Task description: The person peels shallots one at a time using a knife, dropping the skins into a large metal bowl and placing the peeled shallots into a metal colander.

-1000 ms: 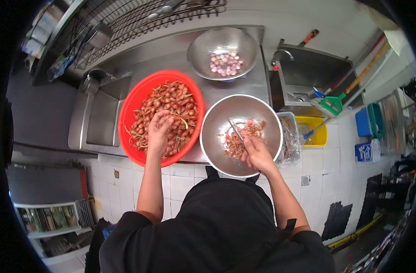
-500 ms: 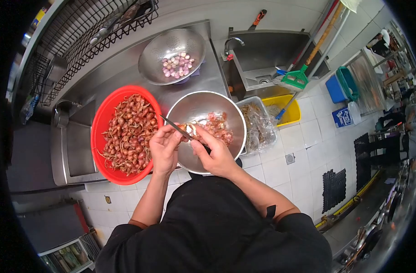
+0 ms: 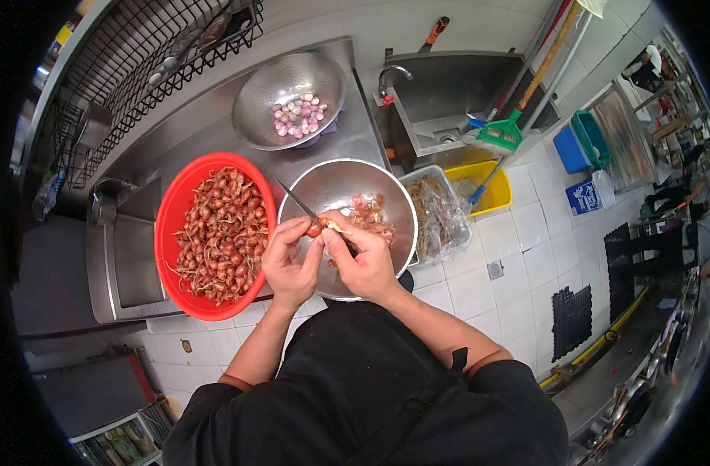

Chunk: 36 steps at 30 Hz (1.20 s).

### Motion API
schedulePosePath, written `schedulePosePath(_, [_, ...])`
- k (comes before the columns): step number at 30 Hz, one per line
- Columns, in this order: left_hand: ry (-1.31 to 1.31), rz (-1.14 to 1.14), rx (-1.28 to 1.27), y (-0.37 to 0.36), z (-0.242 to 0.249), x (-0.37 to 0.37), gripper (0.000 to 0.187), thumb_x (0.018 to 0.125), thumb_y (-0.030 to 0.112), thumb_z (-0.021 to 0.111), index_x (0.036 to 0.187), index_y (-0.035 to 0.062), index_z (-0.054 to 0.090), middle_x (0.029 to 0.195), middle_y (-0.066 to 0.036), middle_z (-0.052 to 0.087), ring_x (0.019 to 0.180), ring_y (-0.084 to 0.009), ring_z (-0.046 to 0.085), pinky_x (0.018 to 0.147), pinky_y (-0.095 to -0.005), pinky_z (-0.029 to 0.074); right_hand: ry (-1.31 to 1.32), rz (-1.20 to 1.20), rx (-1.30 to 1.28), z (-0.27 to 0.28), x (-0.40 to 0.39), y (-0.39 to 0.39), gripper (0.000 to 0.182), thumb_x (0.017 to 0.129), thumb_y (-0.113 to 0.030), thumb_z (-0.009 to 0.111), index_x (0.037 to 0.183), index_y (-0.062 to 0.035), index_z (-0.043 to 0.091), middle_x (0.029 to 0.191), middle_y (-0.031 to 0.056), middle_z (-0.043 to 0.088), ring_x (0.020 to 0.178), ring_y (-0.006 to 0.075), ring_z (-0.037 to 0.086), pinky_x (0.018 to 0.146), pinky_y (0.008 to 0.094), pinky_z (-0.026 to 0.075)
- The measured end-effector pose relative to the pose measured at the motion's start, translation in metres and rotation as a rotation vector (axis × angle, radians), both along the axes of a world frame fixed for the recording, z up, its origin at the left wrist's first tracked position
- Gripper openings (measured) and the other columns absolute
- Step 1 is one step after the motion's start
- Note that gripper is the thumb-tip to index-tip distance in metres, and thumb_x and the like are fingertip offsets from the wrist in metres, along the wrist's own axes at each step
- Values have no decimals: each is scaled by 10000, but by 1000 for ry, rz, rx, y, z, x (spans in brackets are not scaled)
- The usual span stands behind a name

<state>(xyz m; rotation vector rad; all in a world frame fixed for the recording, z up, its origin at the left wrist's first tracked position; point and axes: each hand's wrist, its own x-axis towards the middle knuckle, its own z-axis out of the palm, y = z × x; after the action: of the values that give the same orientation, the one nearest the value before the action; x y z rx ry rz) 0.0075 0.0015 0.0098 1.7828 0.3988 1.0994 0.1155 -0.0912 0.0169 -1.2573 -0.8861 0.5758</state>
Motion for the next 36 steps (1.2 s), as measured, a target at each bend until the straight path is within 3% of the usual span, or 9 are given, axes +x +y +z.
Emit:
schedulePosePath(3, [-80,-7,-81,0,-4,6,362,852,-119,638,1198,-67,545,1145,-178,608,1032,-203,629,918,-322,518,122,21,22,15,4,1,329,1000,-137,551,1284,27,577,888,38,671,711,27,565,617,193,469])
schedulePosePath(5, [-222,-160,-766,6,-1,4,344,895,-64,604,1230,-44,529,1133,-167,635,1024,-207,641,907,-335,530,509,201,-187,24,14,-4,313,1022,-183,520,1256,9,599,738,2,609,559,16,482,498,182,406])
schedulePosePath(9, [-323,-445,-1098,21,-7,0,302,940,-12,551,1240,-18,530,1123,-149,652,982,-210,660,863,-326,548,655,218,-265,27,16,-3,320,1035,-228,495,1232,-6,615,651,-16,539,469,21,420,437,186,375])
schedulePosePath(14, [-216,-271,-914,19,-19,2,264,967,44,541,1225,-12,546,1108,-148,650,976,-215,667,842,-309,562,602,126,-251,30,4,-1,278,1037,-224,488,1061,-3,655,628,-23,531,462,18,422,429,193,370])
schedulePosePath(21, [-298,-329,-1172,28,-8,-11,302,1006,136,514,1261,-25,520,1145,-182,630,1005,-254,663,827,-330,573,445,-12,-286,-5,30,-3,327,1025,-231,503,839,2,639,543,-22,504,463,40,440,432,238,353])
schedulePosePath(23, [-301,-405,-1190,29,-13,-15,315,1011,139,500,1284,-20,505,1169,-190,625,1006,-255,658,826,-333,570,116,29,-466,-23,39,-5,362,1024,-232,483,811,29,616,556,12,542,489,75,504,466,281,404])
schedulePosePath(28, [-300,-344,-1231,30,-20,-16,304,1006,133,513,1278,-3,521,1188,-180,620,985,-218,652,849,-294,555,-152,28,-632,-29,36,-12,365,1010,-199,490,1252,66,557,793,118,687,714,124,642,657,309,506])
schedulePosePath(30, [-322,-300,-1169,25,-20,-16,283,981,93,557,1246,-5,537,1165,-159,635,980,-198,653,855,-284,551,73,84,-338,-12,23,-15,471,988,-151,530,1407,41,431,905,127,698,779,116,651,708,280,510])
schedulePosePath(36, [-330,-182,-959,6,-6,-6,264,917,-11,636,1171,-16,563,1081,-123,649,946,-166,650,842,-280,542,21,174,-276,11,-2,-14,461,975,-123,553,1399,30,456,1119,166,675,1019,176,648,882,292,487])
